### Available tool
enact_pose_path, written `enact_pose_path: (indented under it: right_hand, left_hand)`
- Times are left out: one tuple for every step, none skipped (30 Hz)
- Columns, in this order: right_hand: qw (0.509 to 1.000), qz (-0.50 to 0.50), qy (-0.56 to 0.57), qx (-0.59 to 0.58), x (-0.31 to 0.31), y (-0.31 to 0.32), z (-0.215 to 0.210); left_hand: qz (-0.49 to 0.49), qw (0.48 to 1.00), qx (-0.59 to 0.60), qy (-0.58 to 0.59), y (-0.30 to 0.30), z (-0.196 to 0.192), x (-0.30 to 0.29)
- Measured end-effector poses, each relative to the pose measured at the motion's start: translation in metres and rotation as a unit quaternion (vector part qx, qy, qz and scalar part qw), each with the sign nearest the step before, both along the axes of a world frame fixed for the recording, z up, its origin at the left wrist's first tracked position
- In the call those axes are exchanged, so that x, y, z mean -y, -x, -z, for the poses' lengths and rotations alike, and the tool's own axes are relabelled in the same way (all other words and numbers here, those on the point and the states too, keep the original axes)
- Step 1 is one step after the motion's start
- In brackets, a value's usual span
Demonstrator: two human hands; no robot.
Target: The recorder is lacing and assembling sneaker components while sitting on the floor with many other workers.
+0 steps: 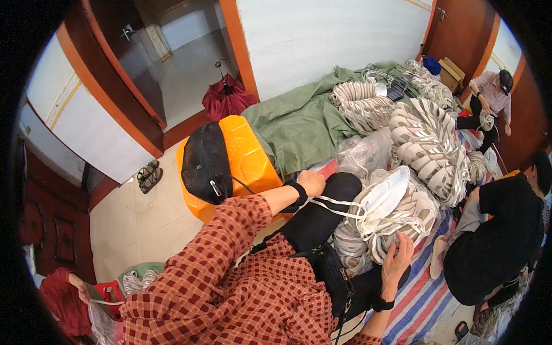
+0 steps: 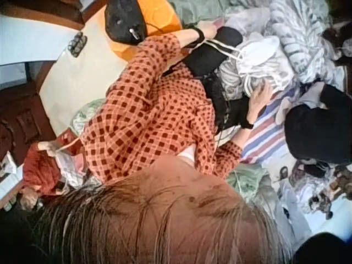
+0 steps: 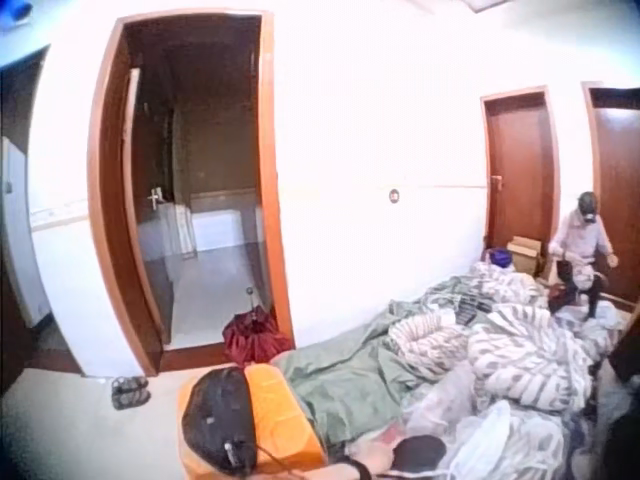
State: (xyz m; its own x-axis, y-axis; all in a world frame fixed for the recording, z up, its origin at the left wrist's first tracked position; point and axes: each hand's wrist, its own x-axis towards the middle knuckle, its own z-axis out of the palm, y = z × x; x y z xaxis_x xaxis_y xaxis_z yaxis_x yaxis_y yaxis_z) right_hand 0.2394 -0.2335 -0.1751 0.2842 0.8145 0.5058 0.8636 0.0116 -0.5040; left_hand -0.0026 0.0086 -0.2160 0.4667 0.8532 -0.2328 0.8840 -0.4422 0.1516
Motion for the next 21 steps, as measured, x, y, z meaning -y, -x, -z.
enact_pose_path:
  right_hand:
    - [1.000,0.005,0.008,0.006,0.001,0.002,-0.006]
    - [1.000,0.009,0.005,0.024,0.006,-0.006,-0.003]
    - [0.998,0.034,0.001,0.049,0.015,-0.021,0.005]
    - [0.998,0.042,-0.002,0.042,0.018,-0.029,0.018]
    - [0.998,0.050,0.001,0.032,0.014,-0.022,0.016]
    - [0.998,0.042,0.000,0.041,0.015,-0.017,0.012]
    - [0.999,0.025,0.024,0.021,0.011,-0.019,0.026]
    - [0.999,-0.042,-0.028,-0.011,-0.001,0.000,0.011]
    - [0.997,-0.037,-0.070,0.005,-0.003,-0.010,0.023]
    - [0.997,-0.034,-0.067,-0.035,-0.001,-0.009,0.010]
    - [0.995,-0.055,-0.071,-0.043,-0.005,-0.004,0.009]
    - [0.994,-0.055,-0.079,-0.044,-0.002,-0.004,0.003]
    - [0.993,-0.055,-0.095,-0.036,-0.001,-0.004,0.001]
    - [0.995,-0.054,-0.071,-0.039,0.003,-0.003,-0.005]
    - [0.996,-0.064,-0.047,-0.044,0.003,0.004,-0.010]
    - [0.994,-0.077,-0.049,-0.052,0.003,0.014,-0.021]
    - [0.991,-0.099,-0.033,-0.084,0.007,0.027,-0.036]
    - [0.985,-0.126,-0.011,-0.114,0.011,0.037,-0.045]
    - [0.975,-0.185,-0.021,-0.118,0.011,0.057,-0.053]
    - [0.974,-0.201,-0.002,-0.108,0.019,0.062,-0.066]
    - [0.970,-0.200,0.007,-0.140,0.026,0.061,-0.070]
  left_hand:
    - [-0.010,0.998,-0.034,-0.044,-0.002,0.020,-0.009]
    - [-0.017,0.998,-0.031,-0.052,-0.016,0.023,-0.011]
    - [0.017,0.995,-0.059,-0.080,-0.032,0.017,-0.008]
    - [-0.043,0.995,-0.064,-0.068,-0.043,0.019,-0.009]
    - [-0.009,0.994,-0.041,-0.100,-0.030,0.008,-0.001]
    - [-0.059,0.995,-0.011,-0.075,-0.023,0.031,-0.009]
    - [0.007,0.997,0.017,-0.080,0.001,0.039,-0.015]
    - [-0.079,0.995,-0.036,-0.040,0.038,0.048,-0.015]
    - [-0.036,0.997,-0.059,-0.044,0.023,0.003,0.004]
    - [-0.028,0.999,-0.046,0.005,0.030,0.024,-0.011]
    - [-0.085,0.992,-0.089,0.025,0.054,0.065,-0.033]
    - [-0.076,0.992,-0.099,0.019,0.065,0.087,-0.042]
    - [-0.112,0.989,-0.075,-0.067,0.066,0.096,-0.038]
    - [-0.115,0.983,-0.123,-0.071,0.069,0.098,-0.043]
    - [-0.116,0.982,-0.128,-0.074,0.070,0.102,-0.050]
    - [-0.081,0.986,-0.124,-0.079,0.074,0.108,-0.056]
    - [-0.059,0.987,-0.124,-0.083,0.091,0.113,-0.059]
    - [-0.046,0.990,-0.126,-0.050,0.076,0.096,-0.051]
    - [-0.123,0.985,-0.114,-0.050,0.110,0.126,-0.061]
    - [-0.180,0.974,-0.132,-0.048,0.098,0.125,-0.057]
    - [-0.030,0.995,-0.083,-0.050,0.054,0.112,-0.052]
